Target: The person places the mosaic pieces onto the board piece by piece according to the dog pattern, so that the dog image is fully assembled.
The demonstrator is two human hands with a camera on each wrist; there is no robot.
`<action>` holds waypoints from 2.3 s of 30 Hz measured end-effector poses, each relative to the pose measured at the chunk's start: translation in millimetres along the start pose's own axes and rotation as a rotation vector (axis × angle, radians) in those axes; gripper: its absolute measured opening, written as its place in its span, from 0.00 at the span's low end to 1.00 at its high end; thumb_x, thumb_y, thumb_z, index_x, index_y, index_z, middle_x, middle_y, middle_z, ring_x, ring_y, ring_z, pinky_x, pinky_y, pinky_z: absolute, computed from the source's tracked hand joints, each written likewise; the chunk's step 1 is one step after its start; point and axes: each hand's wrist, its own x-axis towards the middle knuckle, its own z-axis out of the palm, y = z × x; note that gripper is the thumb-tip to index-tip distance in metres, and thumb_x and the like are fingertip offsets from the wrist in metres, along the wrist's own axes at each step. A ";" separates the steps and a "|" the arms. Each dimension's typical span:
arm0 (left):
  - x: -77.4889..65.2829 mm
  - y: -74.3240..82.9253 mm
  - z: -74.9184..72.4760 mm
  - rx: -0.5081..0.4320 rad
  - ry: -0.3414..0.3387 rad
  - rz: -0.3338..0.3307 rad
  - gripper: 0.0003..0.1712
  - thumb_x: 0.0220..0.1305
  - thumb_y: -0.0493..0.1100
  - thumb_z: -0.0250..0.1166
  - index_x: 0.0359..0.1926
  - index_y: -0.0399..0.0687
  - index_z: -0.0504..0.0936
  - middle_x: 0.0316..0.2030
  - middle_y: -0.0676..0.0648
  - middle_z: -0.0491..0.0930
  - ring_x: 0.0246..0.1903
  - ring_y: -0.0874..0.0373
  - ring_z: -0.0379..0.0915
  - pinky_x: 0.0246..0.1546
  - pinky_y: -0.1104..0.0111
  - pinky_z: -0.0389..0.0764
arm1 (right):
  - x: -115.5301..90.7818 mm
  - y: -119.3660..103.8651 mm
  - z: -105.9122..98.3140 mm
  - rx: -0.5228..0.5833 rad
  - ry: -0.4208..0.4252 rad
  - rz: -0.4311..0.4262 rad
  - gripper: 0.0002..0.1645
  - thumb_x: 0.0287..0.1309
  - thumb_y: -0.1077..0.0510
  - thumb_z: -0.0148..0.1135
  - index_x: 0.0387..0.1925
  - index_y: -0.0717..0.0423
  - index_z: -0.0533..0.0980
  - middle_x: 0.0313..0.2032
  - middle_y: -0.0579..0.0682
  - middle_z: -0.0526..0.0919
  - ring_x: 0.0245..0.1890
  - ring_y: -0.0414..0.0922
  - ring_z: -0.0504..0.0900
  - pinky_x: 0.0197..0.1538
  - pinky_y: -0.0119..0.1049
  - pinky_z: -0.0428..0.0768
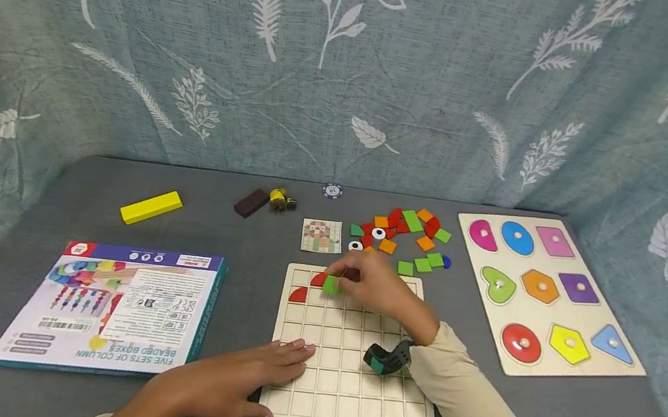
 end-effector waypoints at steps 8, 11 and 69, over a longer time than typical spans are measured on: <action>0.0 -0.2 -0.4 0.020 0.005 0.007 0.40 0.60 0.46 0.69 0.70 0.39 0.65 0.74 0.48 0.53 0.73 0.53 0.43 0.69 0.58 0.52 | 2.5 -12.4 13.9 0.047 -0.051 -0.039 0.11 0.60 0.70 0.60 0.42 0.62 0.84 0.39 0.51 0.84 0.33 0.38 0.79 0.38 0.30 0.78; 0.5 -1.2 0.6 0.018 0.006 0.016 0.40 0.60 0.46 0.69 0.70 0.39 0.65 0.74 0.47 0.53 0.73 0.53 0.43 0.69 0.58 0.52 | 4.3 -14.8 19.3 0.011 -0.061 -0.033 0.11 0.60 0.69 0.60 0.42 0.61 0.84 0.39 0.50 0.85 0.36 0.38 0.80 0.39 0.28 0.77; -0.5 -1.3 -0.9 -0.019 -0.009 0.009 0.40 0.62 0.45 0.68 0.71 0.40 0.64 0.75 0.49 0.51 0.73 0.54 0.41 0.70 0.59 0.49 | 13.4 28.0 -27.9 0.060 0.141 0.238 0.11 0.63 0.66 0.61 0.45 0.66 0.82 0.40 0.55 0.85 0.36 0.47 0.82 0.40 0.39 0.80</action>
